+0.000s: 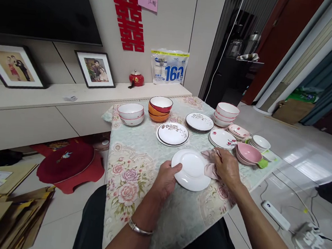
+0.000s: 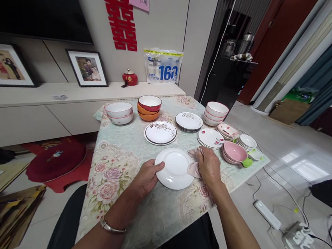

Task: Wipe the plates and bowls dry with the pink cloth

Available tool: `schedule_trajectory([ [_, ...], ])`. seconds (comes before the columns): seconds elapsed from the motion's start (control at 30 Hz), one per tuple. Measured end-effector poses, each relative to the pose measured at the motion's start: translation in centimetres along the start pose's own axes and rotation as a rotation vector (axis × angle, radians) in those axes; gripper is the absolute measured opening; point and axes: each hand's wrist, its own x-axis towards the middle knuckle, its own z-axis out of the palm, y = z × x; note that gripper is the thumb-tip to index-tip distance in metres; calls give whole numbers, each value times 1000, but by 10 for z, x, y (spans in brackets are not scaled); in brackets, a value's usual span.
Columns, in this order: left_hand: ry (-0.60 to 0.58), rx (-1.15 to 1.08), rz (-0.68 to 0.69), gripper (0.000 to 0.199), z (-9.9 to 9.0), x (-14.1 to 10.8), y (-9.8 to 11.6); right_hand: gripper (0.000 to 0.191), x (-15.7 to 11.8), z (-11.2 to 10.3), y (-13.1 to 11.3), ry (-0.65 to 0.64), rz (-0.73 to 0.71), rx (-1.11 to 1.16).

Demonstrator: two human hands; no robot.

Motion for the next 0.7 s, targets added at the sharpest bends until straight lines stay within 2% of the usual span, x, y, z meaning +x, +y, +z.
schedule_trajectory([
  [0.07,8,-1,-2,36,1,0,0,37,4,2,-4,-13,-76,-54],
  [0.17,17,-14,1,33,3,0,0,34,5,14,-18,-146,-166,-95],
  [0.33,9,-46,1,31,4,0,0,37,6,36,-49,-285,-152,-268],
  [0.43,10,-60,-5,31,3,2,-1,33,10,44,-64,-354,-201,-228],
  [0.57,-13,-91,0,30,2,4,-2,31,6,56,-79,-417,-412,-93],
  [0.7,-60,-133,18,42,4,3,-2,31,-6,63,-83,-456,-618,-57],
])
